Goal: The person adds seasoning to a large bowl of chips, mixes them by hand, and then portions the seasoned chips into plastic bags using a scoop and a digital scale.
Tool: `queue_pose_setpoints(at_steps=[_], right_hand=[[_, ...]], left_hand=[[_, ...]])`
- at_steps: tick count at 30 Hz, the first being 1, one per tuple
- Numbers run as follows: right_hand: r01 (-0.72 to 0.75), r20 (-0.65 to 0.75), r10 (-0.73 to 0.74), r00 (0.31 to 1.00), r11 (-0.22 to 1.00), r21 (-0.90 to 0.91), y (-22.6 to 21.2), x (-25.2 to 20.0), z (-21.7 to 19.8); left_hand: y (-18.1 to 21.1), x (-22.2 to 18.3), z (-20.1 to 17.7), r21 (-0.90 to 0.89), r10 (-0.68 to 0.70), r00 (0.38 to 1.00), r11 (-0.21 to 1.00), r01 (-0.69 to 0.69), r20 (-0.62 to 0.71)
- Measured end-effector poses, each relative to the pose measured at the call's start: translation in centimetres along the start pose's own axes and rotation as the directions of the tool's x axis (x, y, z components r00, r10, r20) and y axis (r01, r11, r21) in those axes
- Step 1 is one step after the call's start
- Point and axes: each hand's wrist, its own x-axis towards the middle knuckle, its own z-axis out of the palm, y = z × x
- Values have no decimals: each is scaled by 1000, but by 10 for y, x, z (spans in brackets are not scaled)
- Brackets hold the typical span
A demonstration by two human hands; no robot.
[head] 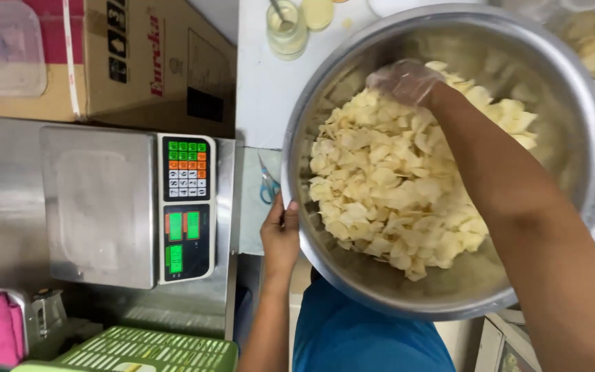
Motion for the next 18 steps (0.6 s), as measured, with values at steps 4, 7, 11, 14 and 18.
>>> queue_pose_setpoints(at_steps=[4, 7, 11, 14, 18], right_hand=[[-524, -752, -186, 632, 612, -592, 69, 126, 89], [-892, -802, -444, 399, 14, -452, 117, 171, 89], [-828, -679, -515, 523, -495, -262, 175, 145, 74], [-692, -464, -581, 669, -715, -101, 252, 60, 75], [-695, -100, -701, 707, -661, -283, 293, 15, 129]], left_hand=[[-3, -2, 1, -38, -12, 1000, 999, 12, 6], [-3, -3, -1, -45, -19, 999, 999, 20, 31], [-14, -2, -1, -30, -6, 999, 1000, 8, 53], [-22, 2, 1, 12, 10, 998, 1000, -11, 64], [-22, 1, 4, 3, -2, 998, 1000, 2, 59]])
